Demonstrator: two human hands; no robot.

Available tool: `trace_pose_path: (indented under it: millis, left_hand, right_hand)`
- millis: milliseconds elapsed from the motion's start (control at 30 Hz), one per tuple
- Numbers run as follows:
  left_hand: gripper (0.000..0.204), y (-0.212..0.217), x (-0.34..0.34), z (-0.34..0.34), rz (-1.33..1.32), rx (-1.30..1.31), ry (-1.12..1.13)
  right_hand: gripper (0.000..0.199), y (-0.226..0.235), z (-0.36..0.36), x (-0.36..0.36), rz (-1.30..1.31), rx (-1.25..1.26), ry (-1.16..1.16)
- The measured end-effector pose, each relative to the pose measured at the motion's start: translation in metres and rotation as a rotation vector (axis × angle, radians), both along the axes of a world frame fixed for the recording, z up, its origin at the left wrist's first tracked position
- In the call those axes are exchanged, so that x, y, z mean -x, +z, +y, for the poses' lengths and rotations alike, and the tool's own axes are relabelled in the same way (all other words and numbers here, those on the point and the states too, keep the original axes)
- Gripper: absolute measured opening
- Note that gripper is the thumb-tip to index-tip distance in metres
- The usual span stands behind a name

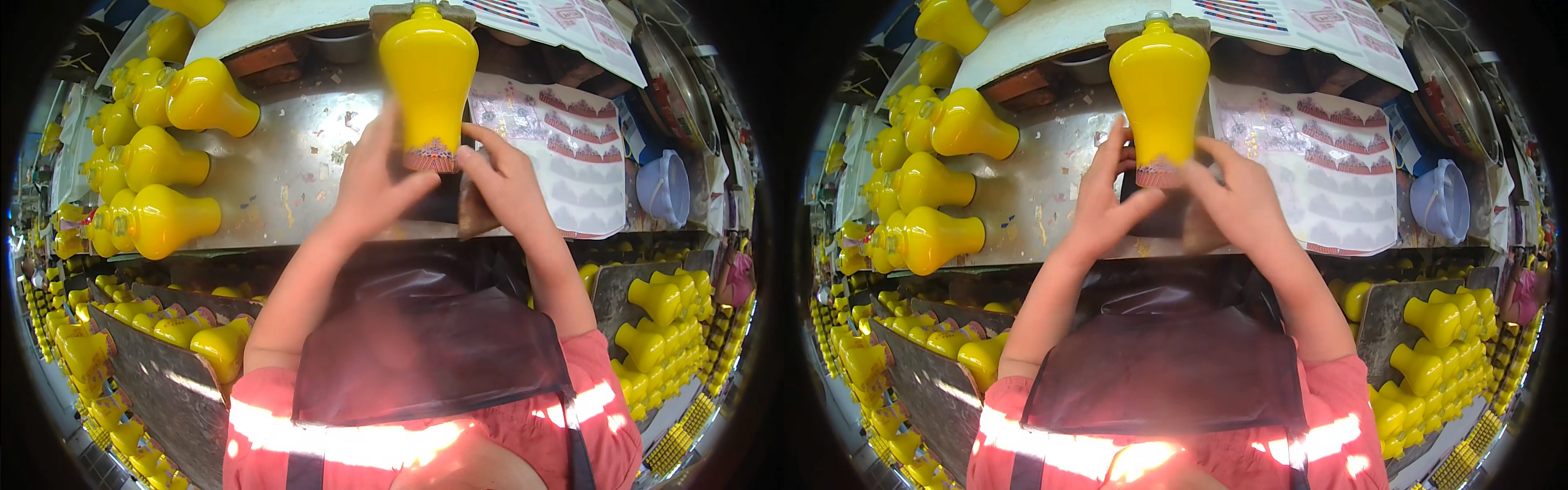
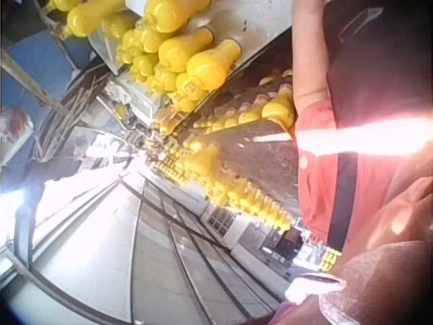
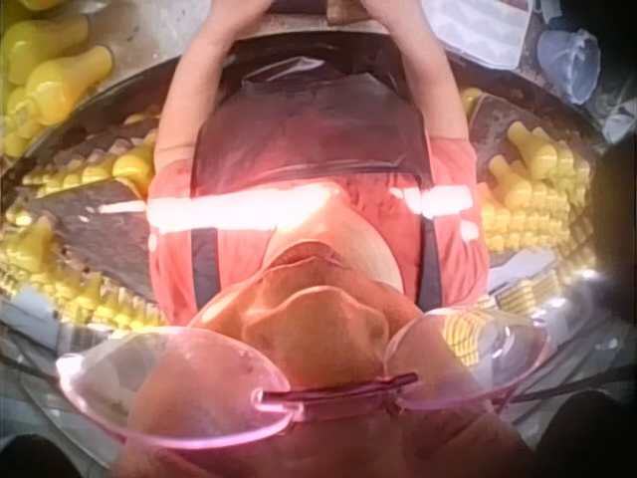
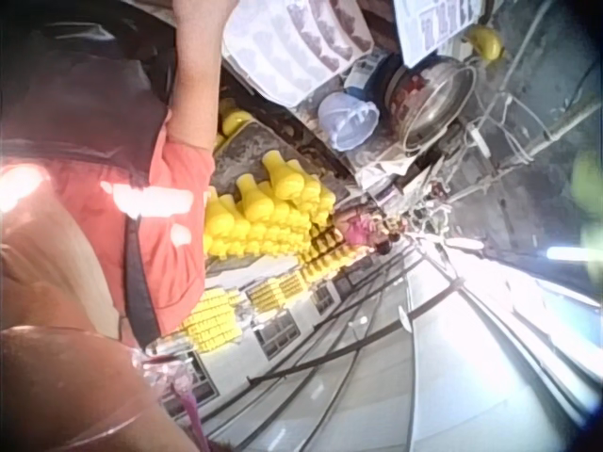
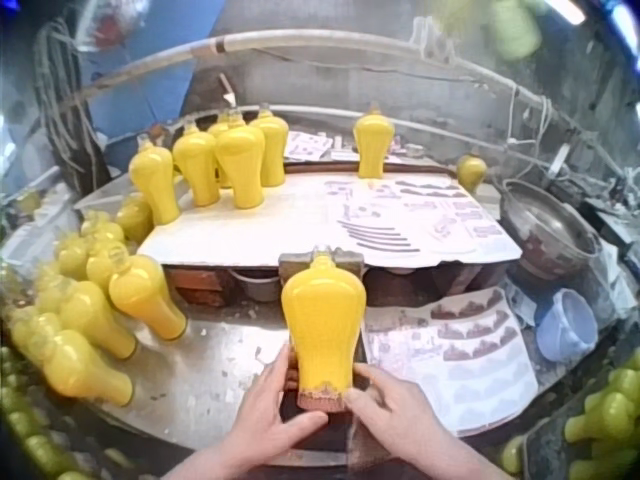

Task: The person applies decorative stickers to yellow ceramic vases one at a time. They peel stickers from a sheet, place them on the vase body, and smooth them with a cloth. The vases are handled individually and set aside after decoration.

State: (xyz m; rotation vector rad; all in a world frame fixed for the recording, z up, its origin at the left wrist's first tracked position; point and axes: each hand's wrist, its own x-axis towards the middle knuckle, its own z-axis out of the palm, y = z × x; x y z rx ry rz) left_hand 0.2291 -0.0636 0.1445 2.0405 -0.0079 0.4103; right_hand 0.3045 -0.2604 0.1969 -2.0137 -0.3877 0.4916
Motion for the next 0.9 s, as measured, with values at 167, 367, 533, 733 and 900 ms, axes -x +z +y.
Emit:
trace_pose_path:
  millis: [167,367,533,733,900]
  left_hand:
    - [0.080,0.002,-0.007,-0.002,0.094,0.088,0.020]
    - [0.082,-0.001,-0.009,-0.013,0.099,0.134,0.099]
    - [0.092,-0.002,0.001,-0.020,-0.086,-0.127,0.138]
    - [0.089,-0.012,0.003,-0.012,-0.134,-0.243,0.116]
    - [0.073,-0.015,0.000,0.005,0.014,0.108,-0.048]
  right_hand:
    - [0.063,-0.001,0.017,0.005,-0.166,0.254,0.044]
    - [0.061,-0.006,0.012,0.001,-0.064,0.119,0.029]
    - [0.050,-0.018,0.002,-0.006,0.304,-0.262,-0.040]
    - [0.052,-0.015,-0.007,-0.005,0.090,-0.091,0.090]
    - [0.063,-0.008,-0.003,-0.006,0.133,-0.090,0.061]
